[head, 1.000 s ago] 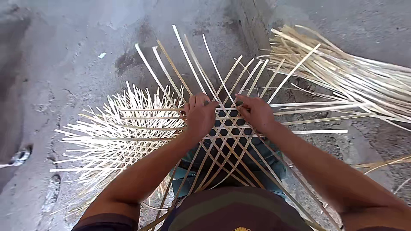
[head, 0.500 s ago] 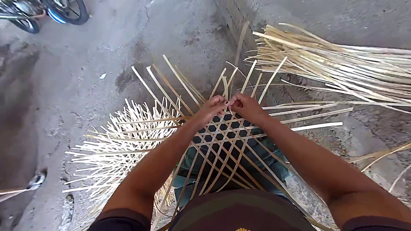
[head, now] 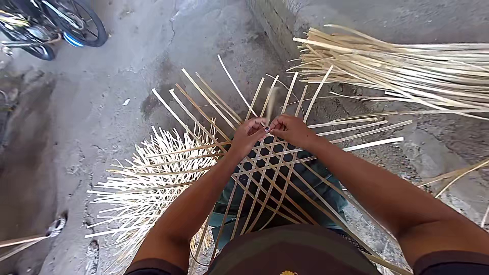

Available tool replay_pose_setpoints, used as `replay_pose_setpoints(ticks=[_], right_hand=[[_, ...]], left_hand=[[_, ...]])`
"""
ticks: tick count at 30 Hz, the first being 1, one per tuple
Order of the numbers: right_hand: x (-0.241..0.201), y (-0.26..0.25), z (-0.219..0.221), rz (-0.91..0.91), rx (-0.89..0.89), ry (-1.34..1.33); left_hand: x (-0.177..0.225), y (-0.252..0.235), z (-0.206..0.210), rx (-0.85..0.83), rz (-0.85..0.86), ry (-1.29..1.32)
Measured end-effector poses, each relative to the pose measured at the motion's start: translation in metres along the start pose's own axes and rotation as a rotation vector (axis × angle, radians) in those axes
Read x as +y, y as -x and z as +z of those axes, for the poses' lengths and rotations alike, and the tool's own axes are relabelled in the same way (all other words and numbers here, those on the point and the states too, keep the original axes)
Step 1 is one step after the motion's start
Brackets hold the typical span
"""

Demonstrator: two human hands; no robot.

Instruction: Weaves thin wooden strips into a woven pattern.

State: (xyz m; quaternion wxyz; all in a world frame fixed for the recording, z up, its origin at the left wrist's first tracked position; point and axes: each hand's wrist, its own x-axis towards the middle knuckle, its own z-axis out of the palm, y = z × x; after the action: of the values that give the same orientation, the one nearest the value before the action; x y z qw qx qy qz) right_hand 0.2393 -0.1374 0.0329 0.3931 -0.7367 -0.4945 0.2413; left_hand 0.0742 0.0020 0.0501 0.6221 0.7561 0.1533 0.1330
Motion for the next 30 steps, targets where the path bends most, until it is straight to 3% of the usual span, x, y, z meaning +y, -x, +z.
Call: replay_pose_setpoints(ticks=[3,5,8,10,16,20,22,25,27,30], right_hand=[[-0.011,-0.002,0.006,0.031,0.065,0.073],[-0.024,-0.004,0.008,-0.013,0.048,0.206],[-0.044,-0.01,0.015,-0.144,-0.043,0.364],[-0.051,-0.019,0.022,-0.114,-0.169,0.366],[-0.05,-0.023,0.024,-0.006,-0.212,0.264],[-0.049,-0.016,0.02,0.003,-0.204,0.193],[-0.04,-0.018,0.014,-0.022,-0.256,0.123],[-0.025,-0.018,0.006,-0.059,-0.292,-0.039],[-0.019,-0.014,0.002,-0.039,-0.272,-0.078],[-0.02,-0.005,-0.002,0.029,-0.209,-0.133]], left_hand=[[0.008,0.004,-0.006,0.019,0.029,0.023],[0.003,0.005,-0.013,0.172,0.008,0.164],[-0.01,0.004,-0.026,0.392,-0.134,0.519],[-0.009,0.0,-0.031,0.479,-0.245,0.675],[-0.004,-0.007,-0.03,0.519,-0.338,0.715],[-0.001,-0.01,-0.024,0.474,-0.347,0.578],[-0.003,-0.012,-0.021,0.357,-0.332,0.218],[0.013,-0.022,-0.012,0.054,-0.382,-0.453],[0.016,-0.03,-0.008,-0.077,-0.403,-0.486],[0.009,-0.03,-0.013,-0.072,-0.371,-0.143]])
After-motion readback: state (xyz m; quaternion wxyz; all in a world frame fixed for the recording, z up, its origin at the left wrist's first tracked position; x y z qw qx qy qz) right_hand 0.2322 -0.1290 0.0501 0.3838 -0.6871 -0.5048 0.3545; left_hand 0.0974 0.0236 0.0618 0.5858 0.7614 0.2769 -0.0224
